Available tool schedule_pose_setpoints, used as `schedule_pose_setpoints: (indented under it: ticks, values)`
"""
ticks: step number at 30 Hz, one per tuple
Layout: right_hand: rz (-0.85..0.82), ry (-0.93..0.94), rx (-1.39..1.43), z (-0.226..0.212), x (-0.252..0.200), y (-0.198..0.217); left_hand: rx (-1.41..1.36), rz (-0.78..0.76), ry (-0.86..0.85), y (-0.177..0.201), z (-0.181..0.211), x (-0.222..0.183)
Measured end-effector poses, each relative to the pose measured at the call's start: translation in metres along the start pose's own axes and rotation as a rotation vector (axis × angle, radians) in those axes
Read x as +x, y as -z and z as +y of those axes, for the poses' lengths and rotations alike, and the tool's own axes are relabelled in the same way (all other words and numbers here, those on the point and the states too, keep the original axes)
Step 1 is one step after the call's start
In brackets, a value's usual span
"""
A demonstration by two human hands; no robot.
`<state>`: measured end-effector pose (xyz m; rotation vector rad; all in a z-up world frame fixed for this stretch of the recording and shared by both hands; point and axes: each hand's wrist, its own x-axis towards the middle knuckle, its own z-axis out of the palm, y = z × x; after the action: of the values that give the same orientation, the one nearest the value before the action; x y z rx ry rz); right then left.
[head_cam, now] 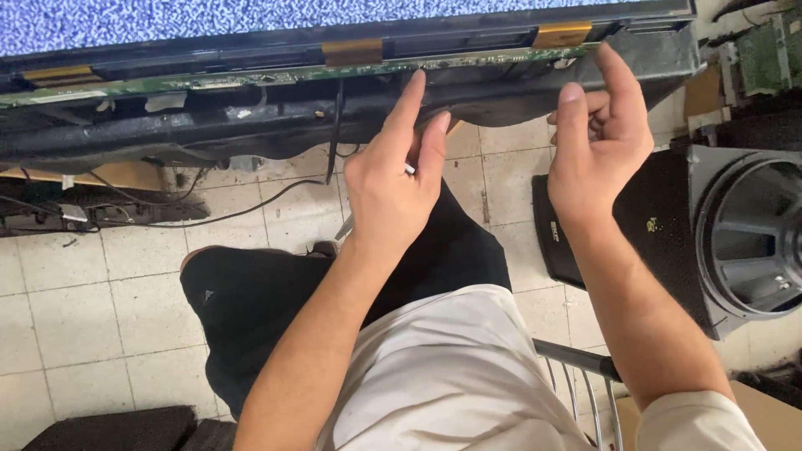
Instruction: Disassembling a screen by removing the frame and then using a screwdriver to install screws.
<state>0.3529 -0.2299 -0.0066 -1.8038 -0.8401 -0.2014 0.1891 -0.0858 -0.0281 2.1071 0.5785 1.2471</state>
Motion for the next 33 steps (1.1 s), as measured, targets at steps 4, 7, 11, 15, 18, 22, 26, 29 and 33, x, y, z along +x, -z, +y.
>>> schedule_pose_setpoints:
  ticks: [4,7,11,15,18,22,26,29,33]
  values:
    - [0.004,0.004,-0.011,0.001,-0.008,-0.003,0.008,-0.003,0.001,-0.003,-0.001,-0.002]
    - [-0.033,0.01,-0.047,-0.001,-0.011,-0.003,0.022,-0.002,-0.01,-0.003,-0.001,-0.003]
    - [-0.033,-0.016,0.062,-0.002,-0.009,-0.003,0.041,-0.005,-0.005,-0.003,-0.002,-0.003]
    - [-0.035,-0.102,0.172,-0.004,-0.011,-0.004,0.078,-0.023,0.001,-0.005,-0.001,-0.002]
    - [-0.032,-0.094,0.183,-0.005,-0.009,-0.003,0.1,-0.028,-0.008,-0.006,-0.002,-0.003]
    - [-0.02,-0.114,0.224,-0.001,-0.01,-0.005,0.109,-0.042,-0.016,-0.006,-0.001,-0.001]
    - [-0.034,-0.072,0.241,0.009,-0.011,-0.005,0.135,-0.036,-0.015,-0.009,-0.003,-0.001]
    - [-0.075,0.005,0.137,0.017,-0.013,-0.006,0.117,-0.046,-0.017,-0.008,-0.004,-0.002]
    - [-0.183,0.081,-0.207,0.017,-0.016,-0.006,0.085,-0.051,-0.018,-0.007,-0.002,0.0]
